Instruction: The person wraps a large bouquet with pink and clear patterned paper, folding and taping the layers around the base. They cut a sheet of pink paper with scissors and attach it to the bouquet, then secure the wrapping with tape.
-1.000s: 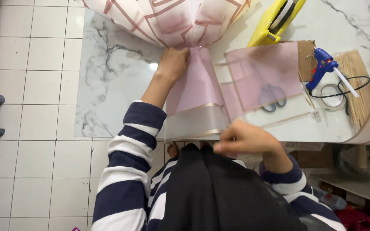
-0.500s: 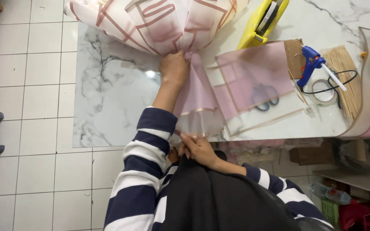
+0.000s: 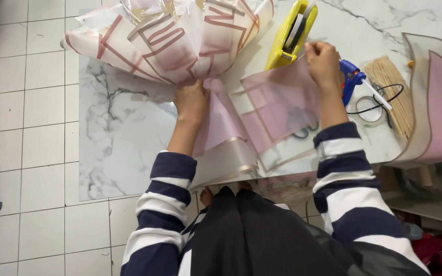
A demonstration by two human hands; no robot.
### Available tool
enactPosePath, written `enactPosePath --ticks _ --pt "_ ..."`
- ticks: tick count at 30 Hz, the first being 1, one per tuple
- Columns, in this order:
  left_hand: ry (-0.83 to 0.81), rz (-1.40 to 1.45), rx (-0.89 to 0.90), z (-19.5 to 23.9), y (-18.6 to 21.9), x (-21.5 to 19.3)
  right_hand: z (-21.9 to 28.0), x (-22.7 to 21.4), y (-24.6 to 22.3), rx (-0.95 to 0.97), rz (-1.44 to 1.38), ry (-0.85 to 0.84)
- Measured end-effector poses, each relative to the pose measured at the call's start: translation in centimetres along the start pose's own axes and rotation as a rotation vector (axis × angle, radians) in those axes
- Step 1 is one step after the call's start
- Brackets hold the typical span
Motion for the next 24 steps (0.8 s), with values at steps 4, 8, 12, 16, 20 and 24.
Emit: enactPosePath --ticks 4,8,12,16,20,24 --pt "0.01 0.086 -0.041 0.6 0.4 -1.1 -1.0 5.5 1.1 0.479 -0.143 -0.306" --pt "-0.119 0.124 -0.099 0.8 -0.1 -0.6 0.1 6.4 -0.2 0.687 -0.78 -0.065" --pt "-0.088 0.113 -0.026 0.5 -0.4 -0.2 5.9 3.6 -4.7 0.661 -0.727 0.112" --pt "-0.077 0.073 -0.092 0.4 -1.6 2.5 7.3 7.6 -0.9 0.719 -1.047 -0.008" --pt "-0.063 0.06 -0.065 0.8 -1.6 2.3 6.9 8.7 -0.8 0.692 -1.068 0.013" --pt "-0.07 0.059 -0.031 1.0 -1.7 1.8 6.3 10.0 0.4 0.584 -1.023 0.083"
Point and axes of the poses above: each hand's wrist, its own z-axis away from the middle knuckle, its own x-axis out of the palm, y = z × x, the point moved 4 cm from there along -z, towards the middle knuckle, and after that the axes turned 11 degrees about x, right-handed, at the moved point
